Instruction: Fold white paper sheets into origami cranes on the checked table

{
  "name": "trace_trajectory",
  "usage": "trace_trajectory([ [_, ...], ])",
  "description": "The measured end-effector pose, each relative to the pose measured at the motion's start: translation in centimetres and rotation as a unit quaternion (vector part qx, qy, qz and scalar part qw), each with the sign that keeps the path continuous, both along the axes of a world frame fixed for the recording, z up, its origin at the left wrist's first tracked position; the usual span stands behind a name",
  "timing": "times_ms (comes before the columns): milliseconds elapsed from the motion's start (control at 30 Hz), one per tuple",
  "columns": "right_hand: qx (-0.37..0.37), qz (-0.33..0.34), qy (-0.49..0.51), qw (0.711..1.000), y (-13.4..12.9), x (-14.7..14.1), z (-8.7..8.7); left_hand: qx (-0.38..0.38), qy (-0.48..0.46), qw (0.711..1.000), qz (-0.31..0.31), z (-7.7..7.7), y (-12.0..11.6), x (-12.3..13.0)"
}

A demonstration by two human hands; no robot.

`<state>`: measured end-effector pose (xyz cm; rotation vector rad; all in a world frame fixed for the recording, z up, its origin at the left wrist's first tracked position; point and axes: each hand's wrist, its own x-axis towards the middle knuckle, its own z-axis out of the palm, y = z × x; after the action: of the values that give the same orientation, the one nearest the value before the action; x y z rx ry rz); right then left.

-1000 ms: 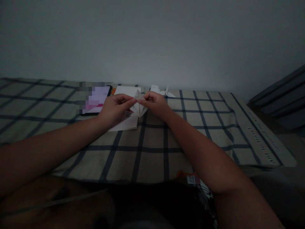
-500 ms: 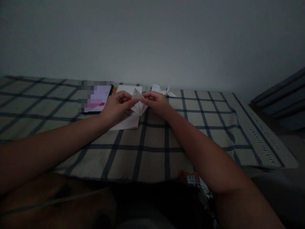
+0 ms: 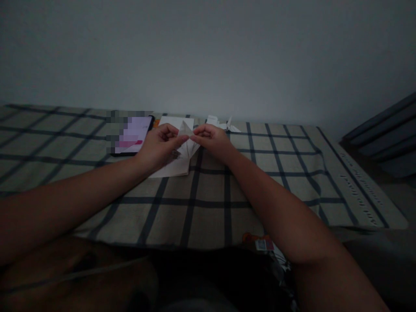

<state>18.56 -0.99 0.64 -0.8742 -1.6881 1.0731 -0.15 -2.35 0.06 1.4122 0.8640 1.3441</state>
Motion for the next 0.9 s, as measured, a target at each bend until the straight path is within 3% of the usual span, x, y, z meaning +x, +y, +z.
trace_trajectory([
  [333, -0.014, 0.033, 0.029, 0.999, 0.4, 0.3, -0.6, 0.007, -0.006, 1.000, -0.020, 0.2, -0.1, -0.3],
  [600, 0.035, -0.020, -0.100, 0.994, -0.6, 0.1, 0.7, 0.010, 0.018, 1.000, -0.015, 0.0, -0.1, -0.4],
  [733, 0.052, -0.019, -0.108, 0.993, -0.7, 0.0, 0.9, 0.011, 0.021, 1.000, -0.017, -0.1, 0.0, -0.5],
  [900, 0.019, 0.000, -0.082, 0.996, -0.7, 0.0, 0.6, -0.008, 0.007, 1.000, -0.017, 0.0, -0.2, -0.3],
])
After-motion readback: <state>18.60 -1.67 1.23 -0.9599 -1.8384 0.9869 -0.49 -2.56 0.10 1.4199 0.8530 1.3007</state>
